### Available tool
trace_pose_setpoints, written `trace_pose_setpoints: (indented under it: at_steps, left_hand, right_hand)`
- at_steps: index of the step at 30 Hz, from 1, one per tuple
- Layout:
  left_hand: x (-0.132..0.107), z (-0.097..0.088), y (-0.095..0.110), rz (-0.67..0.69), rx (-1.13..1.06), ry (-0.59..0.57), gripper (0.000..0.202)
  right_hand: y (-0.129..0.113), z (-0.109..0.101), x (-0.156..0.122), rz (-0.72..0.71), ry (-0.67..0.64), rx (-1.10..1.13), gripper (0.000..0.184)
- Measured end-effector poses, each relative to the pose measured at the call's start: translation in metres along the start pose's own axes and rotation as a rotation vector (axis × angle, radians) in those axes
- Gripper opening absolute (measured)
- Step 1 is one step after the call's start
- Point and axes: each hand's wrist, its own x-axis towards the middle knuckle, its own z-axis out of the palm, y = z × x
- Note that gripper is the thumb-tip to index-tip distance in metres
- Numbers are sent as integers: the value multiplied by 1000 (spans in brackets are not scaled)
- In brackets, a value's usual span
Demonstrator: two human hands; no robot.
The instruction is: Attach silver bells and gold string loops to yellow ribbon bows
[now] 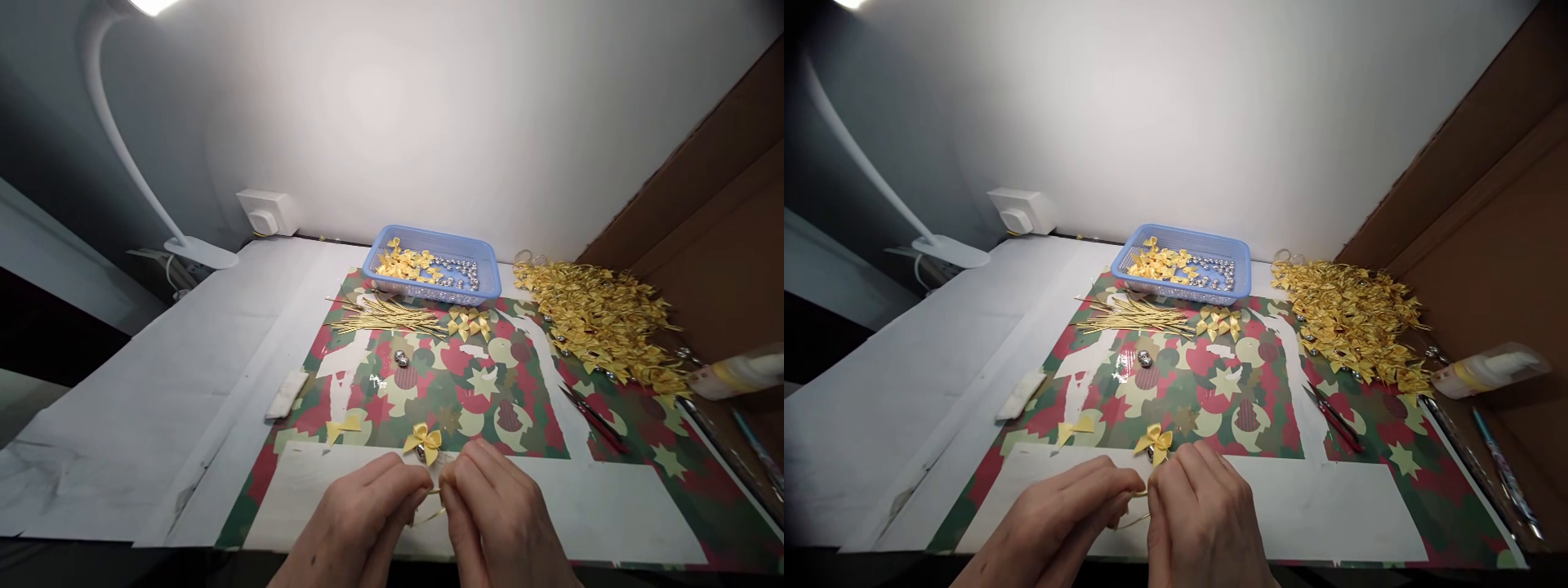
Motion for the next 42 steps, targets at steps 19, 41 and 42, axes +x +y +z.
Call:
trace_pose_setpoints:
  at_steps: [19, 41, 42]
  left_hand:
    - [4, -10, -1, -107, -47, -182, 31]
    - [8, -12, 0, -222, -139, -157, 35]
    - [8, -12, 0, -209, -116, -157, 36]
  right_hand:
    - [2, -2, -2, -1, -73, 18, 18]
    - [0, -5, -4, 461, -228, 535, 18]
    - [-1, -4, -4, 447, -213, 520, 17]
